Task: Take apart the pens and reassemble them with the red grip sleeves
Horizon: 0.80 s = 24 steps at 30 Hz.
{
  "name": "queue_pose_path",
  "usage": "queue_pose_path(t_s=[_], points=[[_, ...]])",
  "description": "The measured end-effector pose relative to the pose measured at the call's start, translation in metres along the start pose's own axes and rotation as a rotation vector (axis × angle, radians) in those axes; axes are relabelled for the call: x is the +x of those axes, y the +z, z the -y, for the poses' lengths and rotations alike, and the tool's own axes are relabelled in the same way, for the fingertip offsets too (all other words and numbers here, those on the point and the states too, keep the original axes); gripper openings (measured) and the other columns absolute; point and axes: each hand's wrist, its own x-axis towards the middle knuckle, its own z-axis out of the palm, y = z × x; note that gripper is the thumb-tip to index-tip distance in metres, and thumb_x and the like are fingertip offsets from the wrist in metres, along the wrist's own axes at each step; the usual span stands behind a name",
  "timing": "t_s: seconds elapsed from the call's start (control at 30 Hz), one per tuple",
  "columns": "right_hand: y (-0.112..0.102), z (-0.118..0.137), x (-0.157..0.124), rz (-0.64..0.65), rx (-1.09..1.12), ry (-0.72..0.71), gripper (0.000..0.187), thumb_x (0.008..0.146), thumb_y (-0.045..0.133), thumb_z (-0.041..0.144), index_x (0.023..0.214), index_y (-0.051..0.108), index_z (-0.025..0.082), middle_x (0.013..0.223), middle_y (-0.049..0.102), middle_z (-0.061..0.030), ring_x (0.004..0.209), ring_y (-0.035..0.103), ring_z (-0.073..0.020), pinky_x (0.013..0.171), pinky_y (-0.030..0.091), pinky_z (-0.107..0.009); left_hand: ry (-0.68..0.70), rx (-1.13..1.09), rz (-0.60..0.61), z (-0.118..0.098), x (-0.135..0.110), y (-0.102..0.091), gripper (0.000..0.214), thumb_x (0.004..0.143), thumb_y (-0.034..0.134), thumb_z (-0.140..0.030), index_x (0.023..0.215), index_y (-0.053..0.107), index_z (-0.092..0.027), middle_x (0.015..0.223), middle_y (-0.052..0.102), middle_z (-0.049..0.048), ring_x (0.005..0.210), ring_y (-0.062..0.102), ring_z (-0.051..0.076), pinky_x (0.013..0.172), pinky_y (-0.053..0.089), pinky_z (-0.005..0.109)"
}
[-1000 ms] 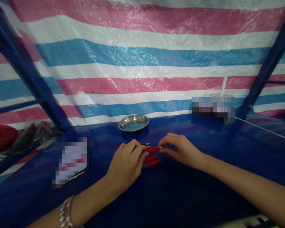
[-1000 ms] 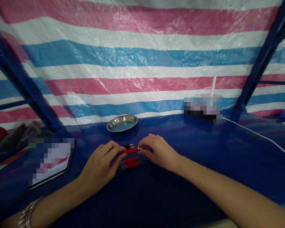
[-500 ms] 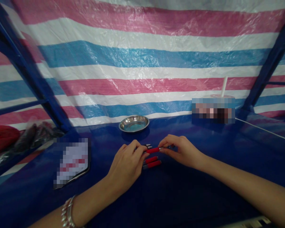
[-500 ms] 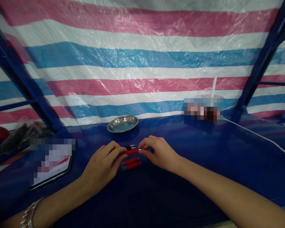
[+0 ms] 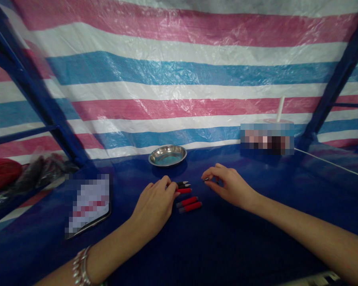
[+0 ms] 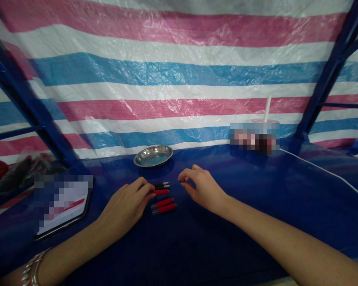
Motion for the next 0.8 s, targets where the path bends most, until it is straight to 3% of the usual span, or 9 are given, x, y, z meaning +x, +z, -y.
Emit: queue_pose_path(t_s=[0.13,0.27,0.53,0.8], points=[[-0.001,-0.005,0.0,0.019,-0.068,-0.053,0.013,0.078,0.046,0.011,0.087,0.055,0.017,0.08,0.059,-0.0025,0.074,0.051,-0.0135,0.069,0.04,-0.026,0.016,0.016,0.058,0.001,0.0,0.0,0.017,0.087,0.037,-0.023,0.087,0.053,-0.017,0.086,0.05,0.0037,0.067,0.052,0.017,0.061,0.038,0.031],[-0.004,-0.006,0.001,0.022,-0.15,-0.106,0.01,0.079,0.047,0.015,0.085,0.055,0.017,0.081,0.057,-0.0048,0.078,0.047,-0.0163,0.073,0.038,-0.03,0.013,0.02,0.042,0.003,0.0,-0.002,0.018,0.087,0.036,-0.026,0.088,0.052,-0.018,0.088,0.05,0.0035,0.067,0.052,0.017,0.062,0.038,0.031],[-0.001,-0.008,-0.002,0.156,-0.264,-0.021,0.012,0.079,0.049,0.019,0.087,0.057,0.019,0.091,0.049,-0.0075,0.088,0.041,-0.0197,0.071,0.036,-0.033,-0.031,0.028,-0.001,0.016,0.005,0.004,0.014,0.086,0.039,-0.024,0.091,0.052,-0.02,0.088,0.049,0.0022,0.06,0.049,0.014,0.056,0.036,0.027],[0.0,-0.008,-0.003,0.204,-0.313,-0.002,0.011,0.078,0.05,0.02,0.085,0.058,0.02,0.093,0.048,-0.0073,0.089,0.04,-0.0205,0.071,0.034,-0.033,-0.014,-0.041,0.018,0.017,0.005,0.005,0.012,0.084,0.042,-0.024,0.091,0.051,-0.019,0.089,0.049,0.0023,0.063,0.051,0.014,0.057,0.037,0.027]])
